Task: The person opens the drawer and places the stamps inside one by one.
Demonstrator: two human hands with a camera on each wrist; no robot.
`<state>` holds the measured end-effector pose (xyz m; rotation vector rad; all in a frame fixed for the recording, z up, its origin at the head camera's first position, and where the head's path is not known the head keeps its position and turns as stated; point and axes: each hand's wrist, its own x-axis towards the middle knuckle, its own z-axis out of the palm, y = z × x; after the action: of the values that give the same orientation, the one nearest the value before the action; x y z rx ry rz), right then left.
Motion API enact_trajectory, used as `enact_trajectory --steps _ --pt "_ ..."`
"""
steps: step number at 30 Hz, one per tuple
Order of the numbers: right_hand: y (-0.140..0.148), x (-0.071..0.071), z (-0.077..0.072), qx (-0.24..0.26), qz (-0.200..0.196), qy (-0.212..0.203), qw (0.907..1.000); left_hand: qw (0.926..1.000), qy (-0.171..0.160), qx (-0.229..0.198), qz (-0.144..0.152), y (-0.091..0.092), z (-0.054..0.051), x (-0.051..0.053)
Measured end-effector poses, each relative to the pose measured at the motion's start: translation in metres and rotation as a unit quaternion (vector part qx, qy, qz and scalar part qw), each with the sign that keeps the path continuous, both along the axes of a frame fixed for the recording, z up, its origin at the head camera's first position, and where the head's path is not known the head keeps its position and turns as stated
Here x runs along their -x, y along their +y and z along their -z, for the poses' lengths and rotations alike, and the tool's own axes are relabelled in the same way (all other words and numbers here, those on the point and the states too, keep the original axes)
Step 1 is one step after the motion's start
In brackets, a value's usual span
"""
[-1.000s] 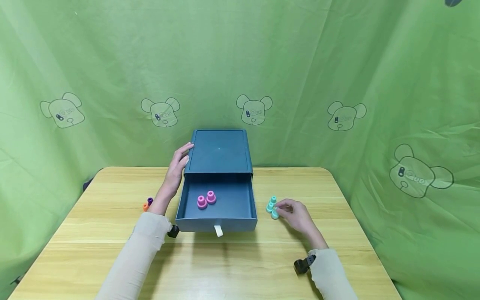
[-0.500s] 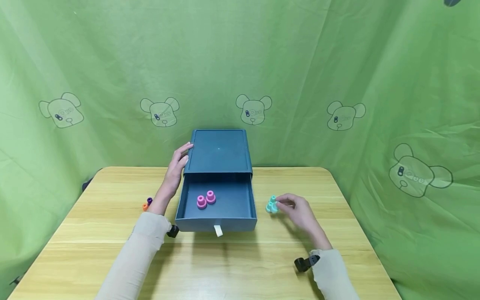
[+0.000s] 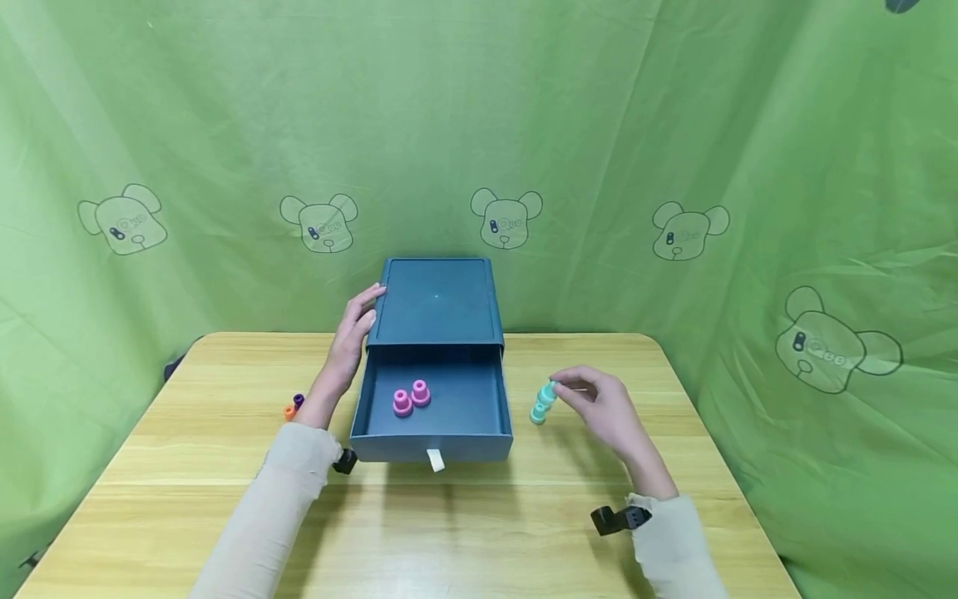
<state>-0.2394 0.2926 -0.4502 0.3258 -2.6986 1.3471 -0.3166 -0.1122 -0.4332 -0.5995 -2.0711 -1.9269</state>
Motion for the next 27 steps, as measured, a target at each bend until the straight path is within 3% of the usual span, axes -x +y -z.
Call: enact_trajectory --steps 12,19,24,27 --pt "-0.014 -0.014 -0.042 0.029 -0.01 0.038 0.9988 1.0 0.005 0.006 -0.005 0.0 0.0 0.003" --pt "-0.024 -0.019 -0.06 0.038 -0.03 0.063 0.9968 0.9997 0.012 0.006 -0.02 -0.003 0.031 0.029" --pt "-0.032 -0.024 -0.072 0.045 -0.041 0.076 0.9953 0.9998 0.004 0.009 -0.014 -0.003 0.028 0.027" --pt "-0.04 -0.026 -0.079 0.052 -0.053 0.082 0.9938 0.9999 0.002 0.01 -0.009 -0.003 0.019 0.018"
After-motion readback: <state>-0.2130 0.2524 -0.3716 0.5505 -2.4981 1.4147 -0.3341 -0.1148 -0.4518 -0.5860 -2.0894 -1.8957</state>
